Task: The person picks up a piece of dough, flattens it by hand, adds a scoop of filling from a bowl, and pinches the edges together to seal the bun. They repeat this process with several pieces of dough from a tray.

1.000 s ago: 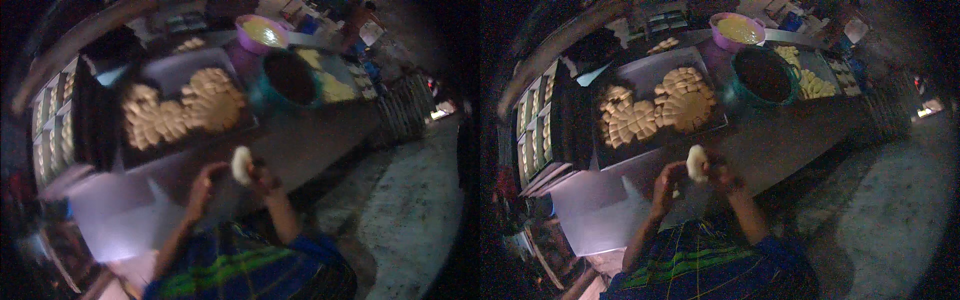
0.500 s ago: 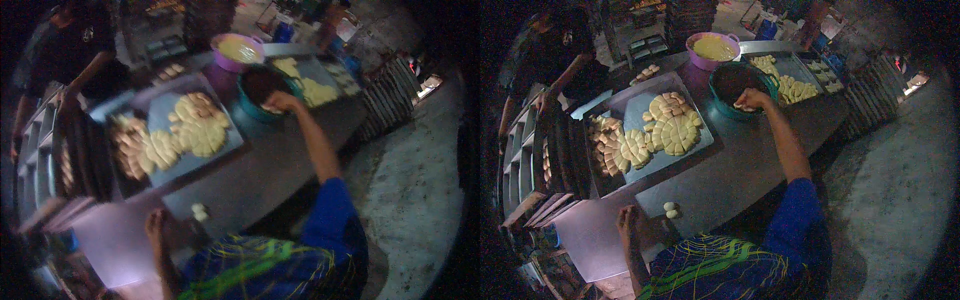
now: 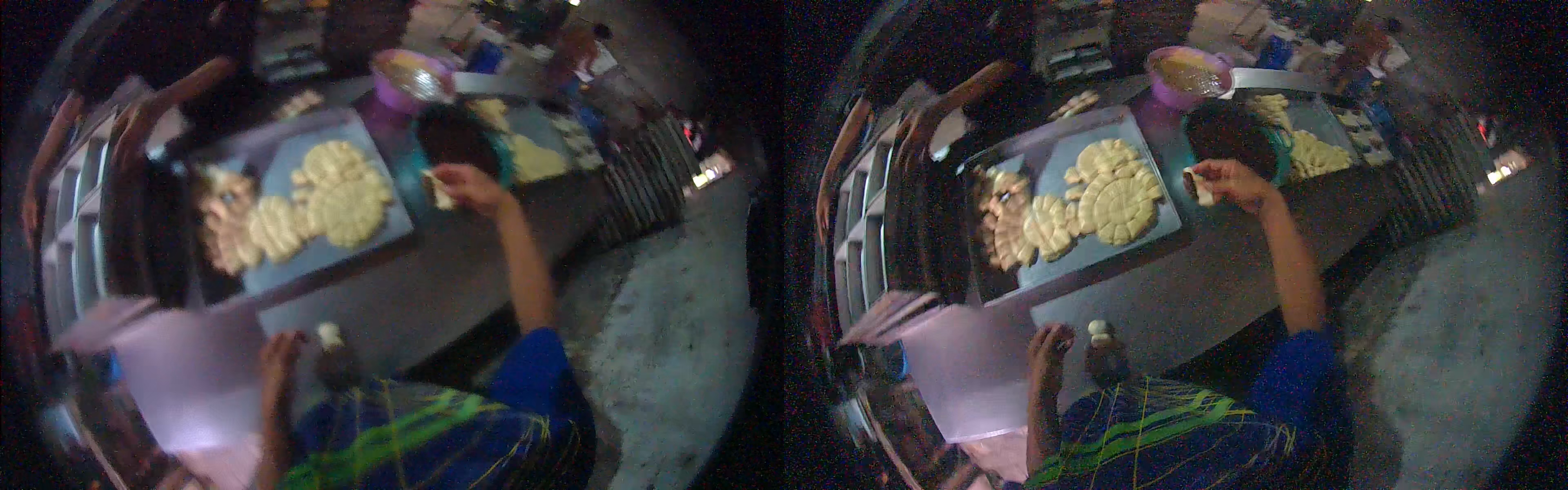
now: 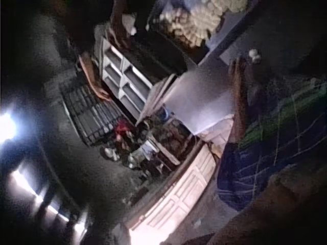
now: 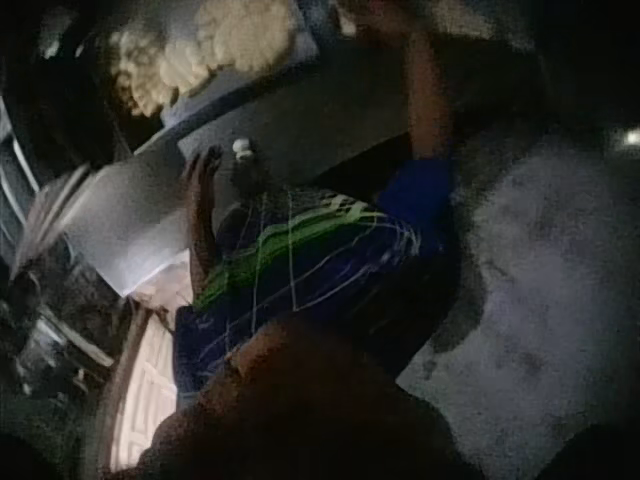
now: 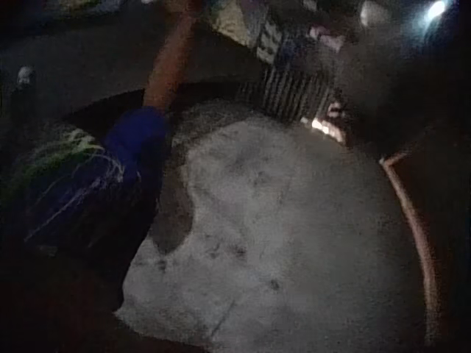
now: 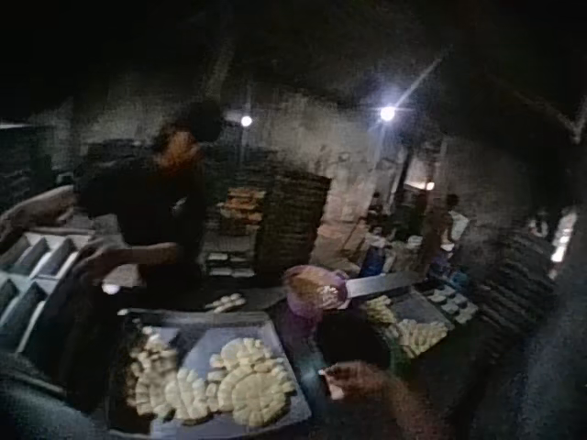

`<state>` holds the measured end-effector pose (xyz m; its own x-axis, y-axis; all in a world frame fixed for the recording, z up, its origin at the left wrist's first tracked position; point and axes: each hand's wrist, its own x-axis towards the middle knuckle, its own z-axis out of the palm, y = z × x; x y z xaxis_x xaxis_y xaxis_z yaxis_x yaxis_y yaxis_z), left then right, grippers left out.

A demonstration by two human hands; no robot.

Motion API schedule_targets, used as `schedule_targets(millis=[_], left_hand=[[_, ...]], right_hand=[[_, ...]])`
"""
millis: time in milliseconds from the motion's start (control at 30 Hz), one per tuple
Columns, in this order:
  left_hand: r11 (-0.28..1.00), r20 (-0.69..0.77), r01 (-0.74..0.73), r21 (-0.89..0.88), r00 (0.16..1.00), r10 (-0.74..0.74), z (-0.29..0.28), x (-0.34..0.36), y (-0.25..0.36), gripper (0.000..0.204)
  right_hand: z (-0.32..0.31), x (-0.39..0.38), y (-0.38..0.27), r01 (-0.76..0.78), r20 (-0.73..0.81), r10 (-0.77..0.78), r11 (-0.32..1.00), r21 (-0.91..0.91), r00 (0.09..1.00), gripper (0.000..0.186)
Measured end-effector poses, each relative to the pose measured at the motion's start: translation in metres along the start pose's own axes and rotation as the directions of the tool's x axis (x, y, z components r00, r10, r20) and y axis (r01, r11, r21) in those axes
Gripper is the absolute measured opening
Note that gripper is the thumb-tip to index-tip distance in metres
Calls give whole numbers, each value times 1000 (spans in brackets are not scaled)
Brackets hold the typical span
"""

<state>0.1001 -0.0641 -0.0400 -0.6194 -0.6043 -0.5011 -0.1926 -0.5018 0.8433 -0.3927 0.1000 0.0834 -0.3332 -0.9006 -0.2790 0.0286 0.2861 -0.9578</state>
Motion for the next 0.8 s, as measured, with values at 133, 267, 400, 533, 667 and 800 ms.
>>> schedule_targets(millis=[133, 267, 400, 533, 667, 800], left_hand=[[860, 444, 307, -409, 890, -106, 50, 13, 16, 44], [819, 496, 317, -478, 867, -46, 72, 5, 34, 44], [830, 389, 280, -483, 917, -83, 62, -5, 28, 41], [668, 458, 339, -663, 889, 3, 51, 0, 28, 41], [740, 221, 168, -651, 975, -26, 58, -6, 43, 36], [930, 74, -113, -350, 986, 147, 47, -6, 31, 26]], right_hand=[[157, -13, 30, 61, 104, -129, 865, 498, 986, 66], [250, -31, 40, 112, 75, -207, 761, 639, 976, 71], [278, -40, 45, 50, 82, -135, 760, 648, 987, 68], [291, -44, 59, 135, -73, -114, 819, 558, 991, 55], [297, -55, 52, 474, -15, -586, 670, -572, 810, 38], [307, -57, 54, 489, 120, -657, 414, -767, 744, 40]])
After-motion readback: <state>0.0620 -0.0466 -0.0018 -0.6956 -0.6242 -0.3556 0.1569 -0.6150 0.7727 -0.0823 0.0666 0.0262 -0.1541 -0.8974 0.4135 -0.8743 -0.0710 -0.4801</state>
